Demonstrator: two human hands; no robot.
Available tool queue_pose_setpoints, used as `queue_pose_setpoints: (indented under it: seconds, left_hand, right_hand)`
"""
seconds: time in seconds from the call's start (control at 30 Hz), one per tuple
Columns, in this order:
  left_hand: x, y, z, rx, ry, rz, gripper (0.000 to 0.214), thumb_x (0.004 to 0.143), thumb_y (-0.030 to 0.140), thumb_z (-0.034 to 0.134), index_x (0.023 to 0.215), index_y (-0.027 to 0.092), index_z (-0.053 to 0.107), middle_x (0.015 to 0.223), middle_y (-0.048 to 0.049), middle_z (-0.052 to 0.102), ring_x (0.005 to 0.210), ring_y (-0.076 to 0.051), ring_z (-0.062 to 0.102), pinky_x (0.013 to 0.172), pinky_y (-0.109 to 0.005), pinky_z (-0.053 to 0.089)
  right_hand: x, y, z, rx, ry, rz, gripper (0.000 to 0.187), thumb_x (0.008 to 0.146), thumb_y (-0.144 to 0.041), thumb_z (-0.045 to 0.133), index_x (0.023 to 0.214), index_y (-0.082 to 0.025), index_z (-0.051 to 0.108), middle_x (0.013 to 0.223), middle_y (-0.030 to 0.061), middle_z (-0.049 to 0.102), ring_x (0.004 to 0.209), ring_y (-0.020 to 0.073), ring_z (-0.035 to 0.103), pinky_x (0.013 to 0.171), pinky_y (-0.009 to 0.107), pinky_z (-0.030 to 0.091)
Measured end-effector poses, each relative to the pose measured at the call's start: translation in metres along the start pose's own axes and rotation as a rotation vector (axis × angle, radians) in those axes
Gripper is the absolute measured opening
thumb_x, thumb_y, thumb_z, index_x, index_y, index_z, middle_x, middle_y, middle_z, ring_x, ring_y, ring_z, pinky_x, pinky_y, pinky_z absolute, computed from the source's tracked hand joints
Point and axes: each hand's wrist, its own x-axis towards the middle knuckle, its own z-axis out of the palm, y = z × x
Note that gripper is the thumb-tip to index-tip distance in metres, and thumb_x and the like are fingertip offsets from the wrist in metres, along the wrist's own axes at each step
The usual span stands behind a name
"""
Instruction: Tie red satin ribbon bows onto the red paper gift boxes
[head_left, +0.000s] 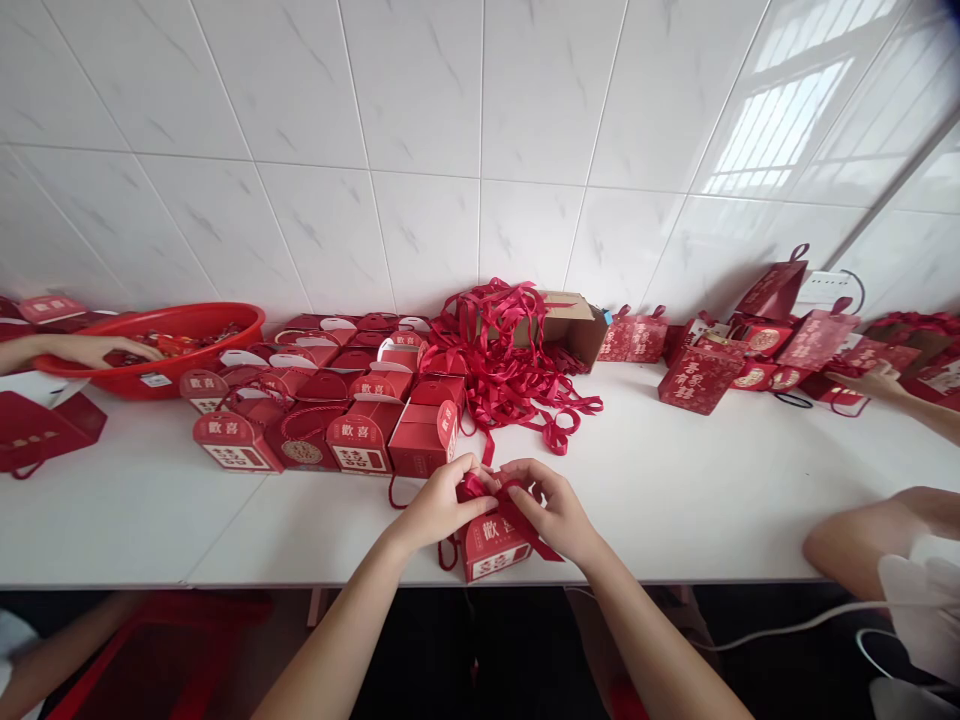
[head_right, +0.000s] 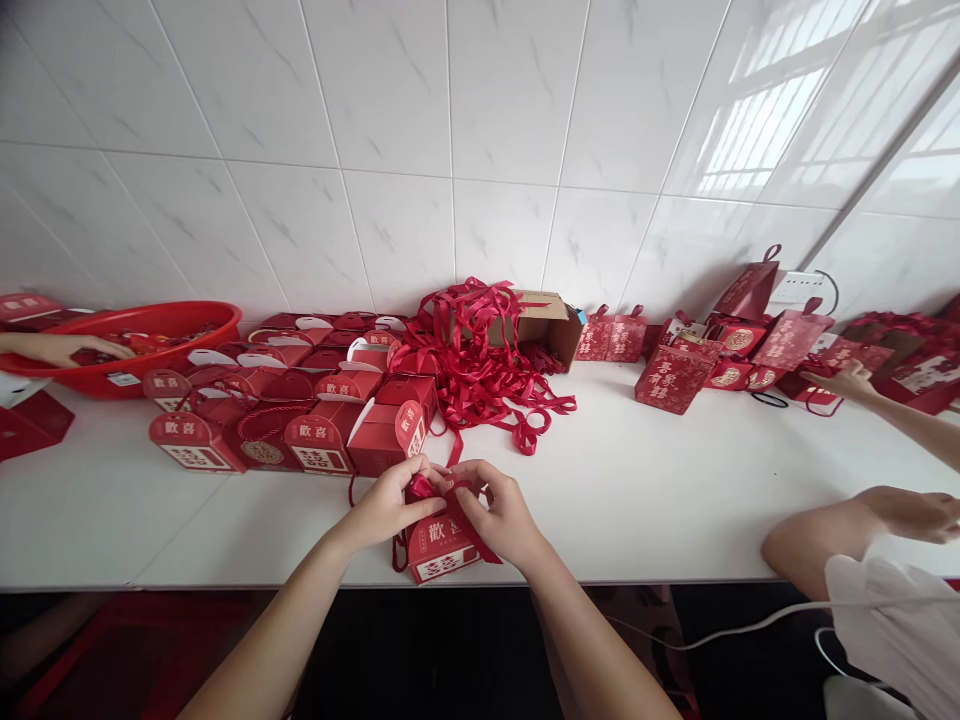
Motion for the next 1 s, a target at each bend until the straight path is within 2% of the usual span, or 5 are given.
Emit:
queue_pose_setpoints:
  seconds: [0.23, 0.33, 0.57, 0.73, 1.0]
  left_hand:
    - [0.0, -0.002, -0.002, -0.017, -0.002, 0.018, 0.029, 0.075, 0.03, 0.069, 0.063, 0.019, 0.045, 0.087, -0.0032, 0.068, 0.092, -0.02, 0.062, 0.082, -0.031, 0.048]
    - [0.0, -0.003, -0.004, -0.027, -0.006, 0.032, 0.03, 0.079, 0.034, 0.065, 0.061, 0.018, 0.046, 0.085, -0.0036, 0.065, 0.088, -0.019, 0.061, 0.08, -0.029, 0.046]
    - [-0.001, -0.004, -0.008, -0.061, -0.016, 0.058, 0.035, 0.086, 0.041, 0.053, 0.06, 0.017, 0.048, 0.085, -0.0043, 0.059, 0.084, -0.017, 0.057, 0.077, -0.028, 0.043]
    - [0.0, 0.0, -0.006, -0.042, -0.007, 0.072, 0.03, 0.085, 0.038, 0.054, 0.064, 0.018, 0.047, 0.081, -0.0023, 0.057, 0.08, -0.016, 0.054, 0.076, -0.028, 0.043]
    - [0.005, 0.001, -0.003, 0.049, 0.064, 0.096, 0.027, 0.08, 0.029, 0.059, 0.059, 0.018, 0.045, 0.079, -0.0014, 0.054, 0.082, -0.017, 0.054, 0.079, -0.029, 0.042]
  right_hand:
    - [-0.001, 0.001, -0.003, 0.262, -0.111, 0.107, 0.021, 0.083, -0.032, 0.062, 0.099, -0.02, 0.059, 0.089, 0.0028, 0.065, 0.069, 0.0121, 0.056, 0.064, 0.025, 0.044]
    - [-0.001, -0.002, -0.006, 0.163, -0.144, 0.092, 0.019, 0.082, -0.032, 0.063, 0.095, -0.018, 0.064, 0.088, 0.003, 0.066, 0.064, 0.0105, 0.052, 0.061, 0.025, 0.042]
    - [0.0, -0.002, 0.003, -0.215, -0.02, -0.01, 0.014, 0.079, -0.029, 0.066, 0.086, -0.019, 0.074, 0.075, 0.0029, 0.065, 0.061, 0.0114, 0.054, 0.059, 0.024, 0.043]
    - [0.002, -0.001, 0.008, -0.276, -0.038, -0.067, 0.014, 0.081, -0.024, 0.061, 0.083, -0.02, 0.074, 0.074, 0.0026, 0.066, 0.063, 0.0127, 0.058, 0.06, 0.024, 0.043]
    - [0.003, 0.002, 0.008, -0.323, -0.071, -0.045, 0.014, 0.081, -0.023, 0.06, 0.076, -0.021, 0.074, 0.072, 0.0024, 0.069, 0.061, 0.0145, 0.057, 0.059, 0.026, 0.042]
